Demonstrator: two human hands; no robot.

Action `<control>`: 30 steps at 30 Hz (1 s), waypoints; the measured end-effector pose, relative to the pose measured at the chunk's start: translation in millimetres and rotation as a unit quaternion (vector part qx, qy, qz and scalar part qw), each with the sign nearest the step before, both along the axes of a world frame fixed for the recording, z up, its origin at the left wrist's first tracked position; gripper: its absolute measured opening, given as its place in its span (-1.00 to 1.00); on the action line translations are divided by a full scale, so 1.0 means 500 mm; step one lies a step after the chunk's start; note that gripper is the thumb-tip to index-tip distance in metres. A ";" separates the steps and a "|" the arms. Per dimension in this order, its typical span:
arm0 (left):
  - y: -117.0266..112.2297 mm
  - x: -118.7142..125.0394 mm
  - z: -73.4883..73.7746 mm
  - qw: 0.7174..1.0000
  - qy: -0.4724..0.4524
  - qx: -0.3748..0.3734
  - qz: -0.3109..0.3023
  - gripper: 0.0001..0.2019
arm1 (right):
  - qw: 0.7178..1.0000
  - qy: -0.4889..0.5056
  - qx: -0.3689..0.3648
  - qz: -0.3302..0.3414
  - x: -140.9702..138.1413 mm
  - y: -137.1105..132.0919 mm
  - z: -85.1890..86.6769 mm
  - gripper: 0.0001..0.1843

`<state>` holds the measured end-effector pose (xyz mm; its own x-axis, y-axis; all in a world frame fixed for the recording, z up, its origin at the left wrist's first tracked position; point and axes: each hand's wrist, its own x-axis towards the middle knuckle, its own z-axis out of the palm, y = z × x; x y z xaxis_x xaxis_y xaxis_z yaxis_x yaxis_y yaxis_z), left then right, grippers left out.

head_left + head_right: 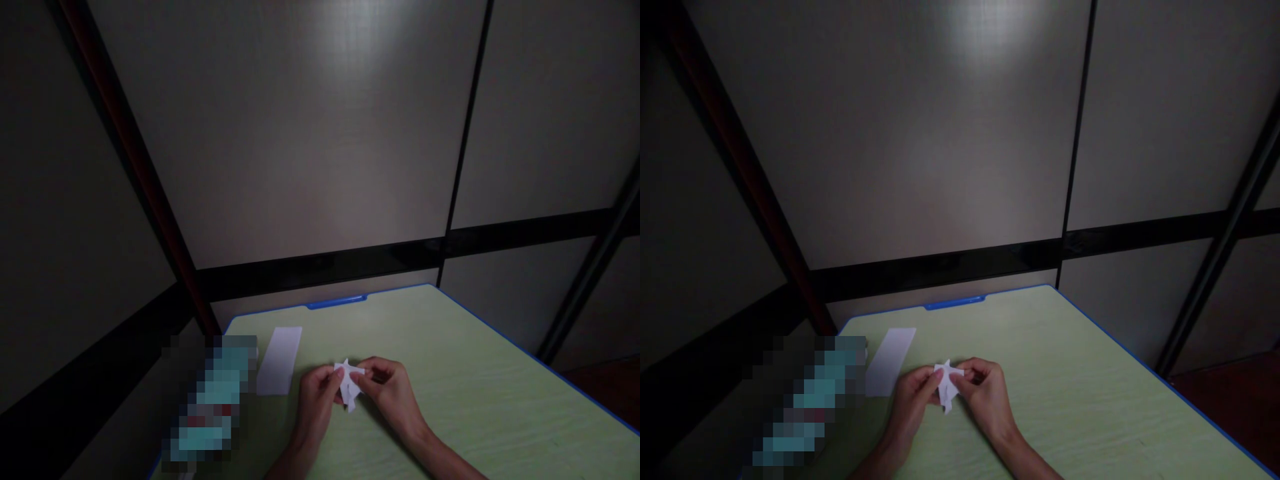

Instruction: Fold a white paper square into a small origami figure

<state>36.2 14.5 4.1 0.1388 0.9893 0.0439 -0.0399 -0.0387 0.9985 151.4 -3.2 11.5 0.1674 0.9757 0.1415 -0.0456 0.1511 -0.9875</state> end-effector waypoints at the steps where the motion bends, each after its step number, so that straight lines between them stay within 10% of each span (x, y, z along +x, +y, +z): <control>1: -0.002 0.000 0.002 1.000 0.005 0.004 0.005 -0.74 | 1.000 -0.015 0.008 -0.005 -0.001 -0.002 0.001 -0.83; 12: -0.005 -0.001 0.008 1.000 -0.022 -0.003 0.015 -0.73 | 0.886 -0.365 0.284 0.045 0.012 -0.030 0.008 -0.75; 30: -0.003 -0.007 0.001 0.996 -0.073 -0.036 -0.036 -0.78 | 0.747 -0.536 0.384 0.079 0.031 -0.027 0.010 -0.78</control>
